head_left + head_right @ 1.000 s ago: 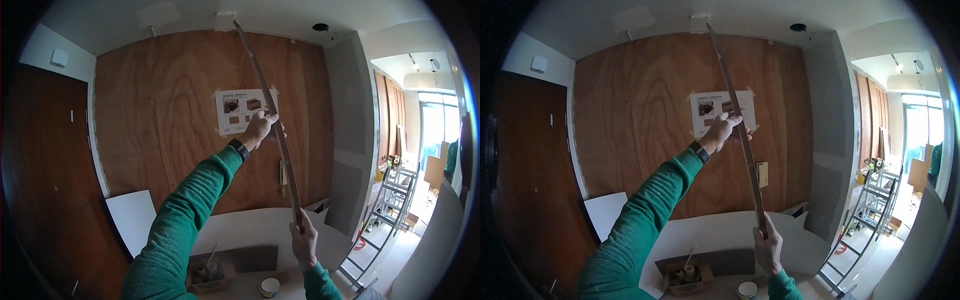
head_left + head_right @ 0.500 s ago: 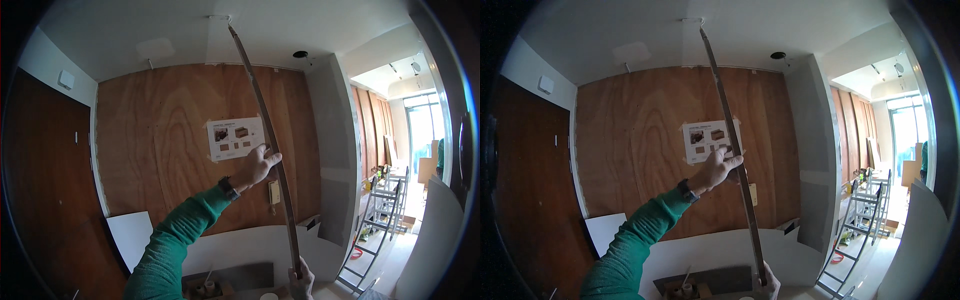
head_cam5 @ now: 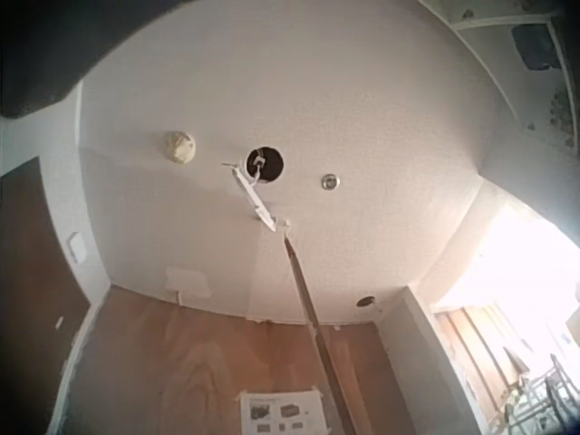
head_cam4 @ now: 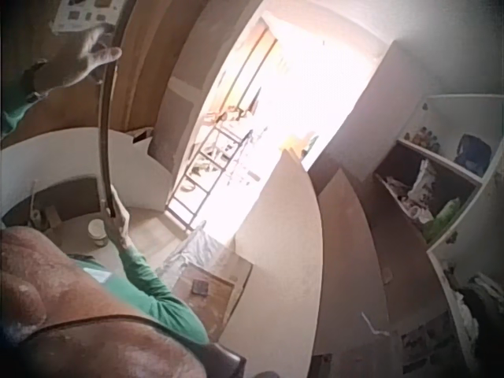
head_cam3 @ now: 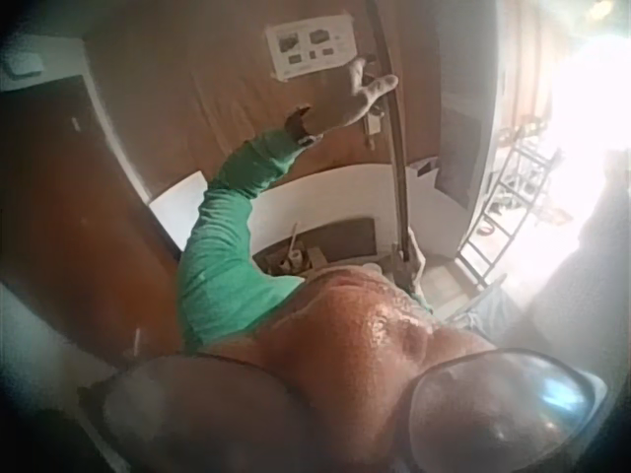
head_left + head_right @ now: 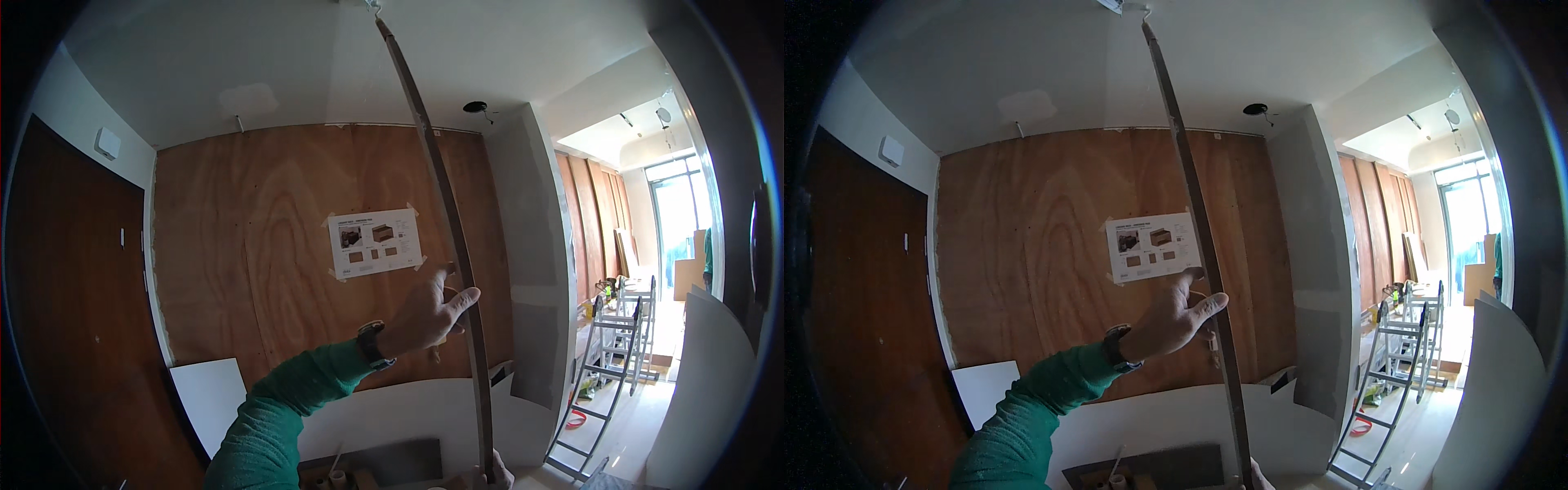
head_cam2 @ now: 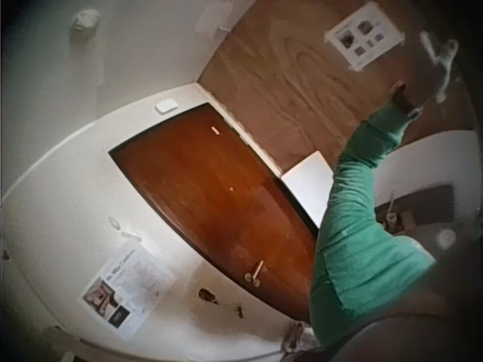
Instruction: The person uses a paint roller on an extension pole to apply white paint to the ceiling. They repeatedly dip the roller into a paint can on the floor and roll it across the ceiling surface in long strokes.
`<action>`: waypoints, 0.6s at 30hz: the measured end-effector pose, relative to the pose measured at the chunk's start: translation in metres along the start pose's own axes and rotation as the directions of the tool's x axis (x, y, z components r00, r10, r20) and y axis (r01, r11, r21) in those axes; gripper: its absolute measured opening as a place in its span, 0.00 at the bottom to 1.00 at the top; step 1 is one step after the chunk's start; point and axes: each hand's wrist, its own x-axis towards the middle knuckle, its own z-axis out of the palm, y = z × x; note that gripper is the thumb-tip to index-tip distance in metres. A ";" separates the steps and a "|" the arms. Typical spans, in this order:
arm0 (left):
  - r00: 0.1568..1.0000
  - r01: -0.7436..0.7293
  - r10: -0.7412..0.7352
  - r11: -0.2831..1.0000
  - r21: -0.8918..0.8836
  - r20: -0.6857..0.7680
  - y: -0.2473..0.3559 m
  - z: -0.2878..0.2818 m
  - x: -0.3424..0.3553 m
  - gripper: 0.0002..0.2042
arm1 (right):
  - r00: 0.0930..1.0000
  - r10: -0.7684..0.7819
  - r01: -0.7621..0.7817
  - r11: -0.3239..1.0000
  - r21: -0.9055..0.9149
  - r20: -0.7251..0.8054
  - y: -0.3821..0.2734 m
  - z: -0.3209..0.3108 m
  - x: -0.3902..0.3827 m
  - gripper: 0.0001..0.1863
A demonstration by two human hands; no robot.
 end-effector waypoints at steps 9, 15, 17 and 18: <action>0.995 -0.003 -0.003 0.998 0.056 0.102 0.034 0.008 -0.018 0.40 | 0.995 0.101 -0.101 0.992 0.073 -0.001 -0.007 -0.011 -0.015 0.27; 0.997 -0.075 0.076 0.996 -0.044 0.020 0.017 0.008 -0.020 0.35 | 0.997 0.082 -0.082 0.993 0.082 -0.002 -0.022 -0.005 -0.009 0.26; 0.997 -0.081 0.080 0.993 -0.083 -0.014 0.004 0.005 -0.015 0.34 | 0.998 0.067 -0.067 0.997 0.041 0.007 -0.022 -0.003 -0.008 0.26; 0.998 -0.067 0.065 0.993 -0.093 -0.019 0.000 0.003 -0.013 0.35 | 0.997 0.081 -0.081 0.996 0.025 0.013 -0.017 -0.002 -0.010 0.26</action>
